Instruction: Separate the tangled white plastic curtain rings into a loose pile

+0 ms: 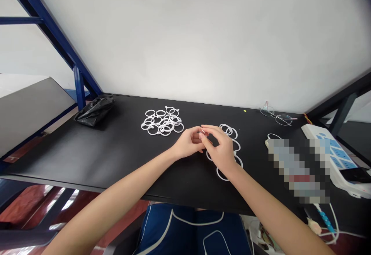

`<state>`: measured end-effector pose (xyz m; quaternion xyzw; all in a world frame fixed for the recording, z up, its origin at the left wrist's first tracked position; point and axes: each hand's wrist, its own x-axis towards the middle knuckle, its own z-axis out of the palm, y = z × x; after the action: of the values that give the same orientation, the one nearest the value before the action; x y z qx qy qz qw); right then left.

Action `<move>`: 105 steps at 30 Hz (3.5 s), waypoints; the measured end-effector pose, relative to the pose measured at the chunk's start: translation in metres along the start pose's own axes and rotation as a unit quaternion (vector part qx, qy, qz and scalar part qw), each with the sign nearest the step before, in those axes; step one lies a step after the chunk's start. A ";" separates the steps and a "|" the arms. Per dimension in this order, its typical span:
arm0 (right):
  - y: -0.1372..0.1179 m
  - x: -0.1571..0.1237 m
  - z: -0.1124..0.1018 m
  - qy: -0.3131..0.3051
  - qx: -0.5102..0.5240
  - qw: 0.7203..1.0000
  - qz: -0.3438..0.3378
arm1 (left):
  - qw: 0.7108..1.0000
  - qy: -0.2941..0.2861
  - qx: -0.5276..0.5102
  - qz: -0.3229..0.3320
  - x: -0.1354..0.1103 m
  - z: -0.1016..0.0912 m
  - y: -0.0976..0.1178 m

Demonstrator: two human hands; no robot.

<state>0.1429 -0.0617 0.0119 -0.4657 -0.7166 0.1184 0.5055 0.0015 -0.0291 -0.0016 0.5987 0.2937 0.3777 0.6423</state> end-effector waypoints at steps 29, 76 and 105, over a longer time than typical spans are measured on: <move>-0.006 0.003 -0.005 0.063 0.053 0.997 0.003 | 0.996 -0.015 -0.071 -0.060 -0.002 -0.007 0.020; -0.007 -0.006 0.001 0.032 0.061 0.998 -0.013 | 0.940 0.210 -0.258 -0.082 0.002 0.009 0.013; -0.033 -0.014 -0.004 0.043 0.093 0.993 -0.063 | 0.929 -0.059 -0.258 -0.258 -0.010 -0.003 0.019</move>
<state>0.1288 -0.0914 0.0258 -0.3755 -0.7080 0.1322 0.5832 -0.0091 -0.0357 0.0159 0.3373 0.2925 0.2260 0.8658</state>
